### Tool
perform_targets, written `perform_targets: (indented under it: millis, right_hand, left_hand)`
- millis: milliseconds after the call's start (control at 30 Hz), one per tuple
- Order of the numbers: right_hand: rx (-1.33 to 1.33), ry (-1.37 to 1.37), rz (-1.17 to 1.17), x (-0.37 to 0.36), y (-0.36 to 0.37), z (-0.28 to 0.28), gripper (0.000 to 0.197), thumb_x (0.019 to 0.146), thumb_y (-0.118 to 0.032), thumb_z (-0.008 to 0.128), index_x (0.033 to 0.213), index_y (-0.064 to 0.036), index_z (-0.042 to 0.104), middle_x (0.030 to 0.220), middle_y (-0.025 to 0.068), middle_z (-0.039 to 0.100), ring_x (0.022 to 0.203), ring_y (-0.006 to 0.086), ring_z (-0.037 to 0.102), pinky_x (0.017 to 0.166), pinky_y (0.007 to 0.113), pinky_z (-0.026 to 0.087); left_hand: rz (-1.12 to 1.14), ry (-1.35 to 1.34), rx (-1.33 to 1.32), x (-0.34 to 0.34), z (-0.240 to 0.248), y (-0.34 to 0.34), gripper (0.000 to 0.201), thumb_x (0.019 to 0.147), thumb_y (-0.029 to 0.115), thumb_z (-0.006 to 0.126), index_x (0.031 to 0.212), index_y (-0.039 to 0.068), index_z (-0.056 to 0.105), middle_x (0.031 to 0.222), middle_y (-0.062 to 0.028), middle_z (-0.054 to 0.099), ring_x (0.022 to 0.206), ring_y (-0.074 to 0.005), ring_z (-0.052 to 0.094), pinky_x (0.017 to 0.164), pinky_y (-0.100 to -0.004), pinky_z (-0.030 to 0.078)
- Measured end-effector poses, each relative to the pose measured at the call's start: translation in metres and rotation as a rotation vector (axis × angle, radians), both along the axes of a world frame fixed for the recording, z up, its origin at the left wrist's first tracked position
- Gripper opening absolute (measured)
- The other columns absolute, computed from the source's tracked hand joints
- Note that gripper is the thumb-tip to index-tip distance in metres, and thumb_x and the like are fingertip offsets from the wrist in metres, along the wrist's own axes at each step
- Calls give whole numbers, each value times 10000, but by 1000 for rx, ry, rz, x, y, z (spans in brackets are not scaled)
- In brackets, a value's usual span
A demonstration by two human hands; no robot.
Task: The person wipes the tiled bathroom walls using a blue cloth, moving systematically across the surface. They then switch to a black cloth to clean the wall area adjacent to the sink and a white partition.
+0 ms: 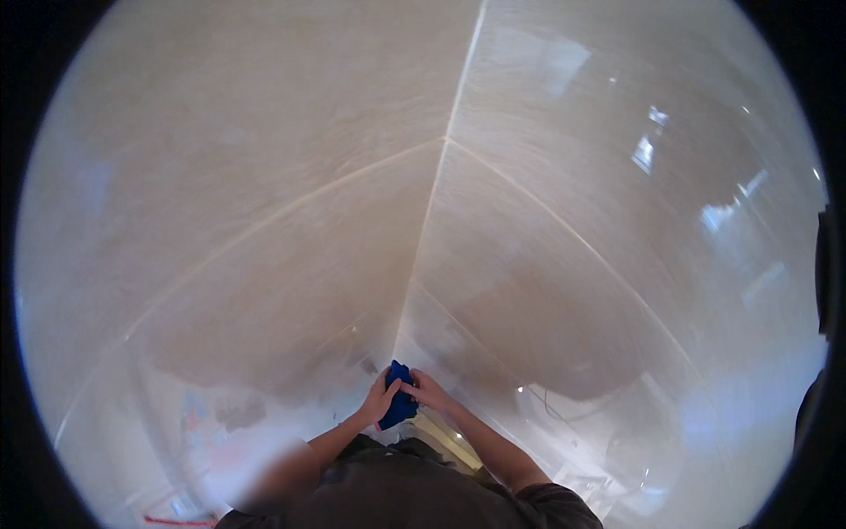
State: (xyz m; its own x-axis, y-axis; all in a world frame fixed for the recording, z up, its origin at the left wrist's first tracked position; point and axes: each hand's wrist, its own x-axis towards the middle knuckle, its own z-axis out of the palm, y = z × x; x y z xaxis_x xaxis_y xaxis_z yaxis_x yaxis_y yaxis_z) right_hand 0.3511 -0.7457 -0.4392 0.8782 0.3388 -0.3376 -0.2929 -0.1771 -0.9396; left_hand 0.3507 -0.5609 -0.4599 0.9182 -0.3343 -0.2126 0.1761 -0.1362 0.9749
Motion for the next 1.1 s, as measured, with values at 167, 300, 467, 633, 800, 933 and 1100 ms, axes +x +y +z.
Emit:
perform_targets:
  millis: [167, 300, 467, 633, 800, 933, 1100]
  right_hand:
    - [-406, -348, -240, -10, -7, 37, 386, 927, -276, 651, 1157, -1, 508, 841, 166, 622, 700, 225, 614, 656, 350, 499]
    - [-499, -432, -493, -59, -9, 31, 413, 886, -247, 685, 1163, -4, 498, 795, 207, 626, 704, 326, 646, 621, 428, 494]
    - [-638, -855, -304, -50, -56, 180, 438, 849, -51, 678, 1252, -55, 505, 1267, 170, 519, 1123, 331, 551, 931, 413, 474]
    - [-1014, -1453, -613, -72, -89, 408, 353, 868, -10, 558, 1219, -51, 545, 1350, 191, 516, 1260, 367, 482, 1078, 459, 366]
    - [-1460, -1583, -793, -96, -111, 514, 457, 850, -74, 566, 1304, -105, 527, 1470, 109, 441, 1304, 365, 437, 1096, 465, 336]
    - [-1794, -1511, -879, -82, -131, 513, 510, 893, -258, 539, 1397, -190, 496, 1559, 86, 335, 1399, 353, 340, 1140, 510, 264]
    - [-1963, -1407, -981, -58, -132, 452, 616, 889, -395, 553, 1478, -258, 432, 1610, 112, 236, 1455, 369, 257, 1158, 551, 210]
  left_hand:
    - [-51, -163, 99, 32, 23, -35, 768, 916, 437, 630, 1425, -63, 345, 1369, -291, 478, 1267, -363, 500, 1073, -395, 380]
    - [-192, -90, 35, 20, 41, -57, 717, 877, 371, 692, 1380, -48, 399, 1292, -285, 531, 1202, -371, 548, 1023, -412, 425]
    - [74, -589, -209, 40, 144, -88, 564, 911, 220, 655, 1359, -16, 407, 1276, -234, 499, 1198, -370, 505, 1039, -418, 377]
    - [392, -1286, -291, 102, 352, -116, 653, 842, 229, 708, 1407, 66, 422, 1440, -188, 396, 1323, -378, 343, 1106, -506, 237]
    - [537, -1463, -151, 142, 462, -146, 787, 832, 316, 712, 1479, 79, 331, 1559, -193, 247, 1375, -425, 271, 1112, -545, 224]
    - [521, -1528, -100, 137, 467, -154, 866, 813, 390, 719, 1498, 49, 313, 1591, -207, 210, 1429, -463, 207, 1122, -572, 220]
    - [345, -1612, -83, 127, 390, -159, 875, 814, 386, 728, 1497, 30, 313, 1595, -222, 198, 1449, -456, 193, 1130, -572, 229]
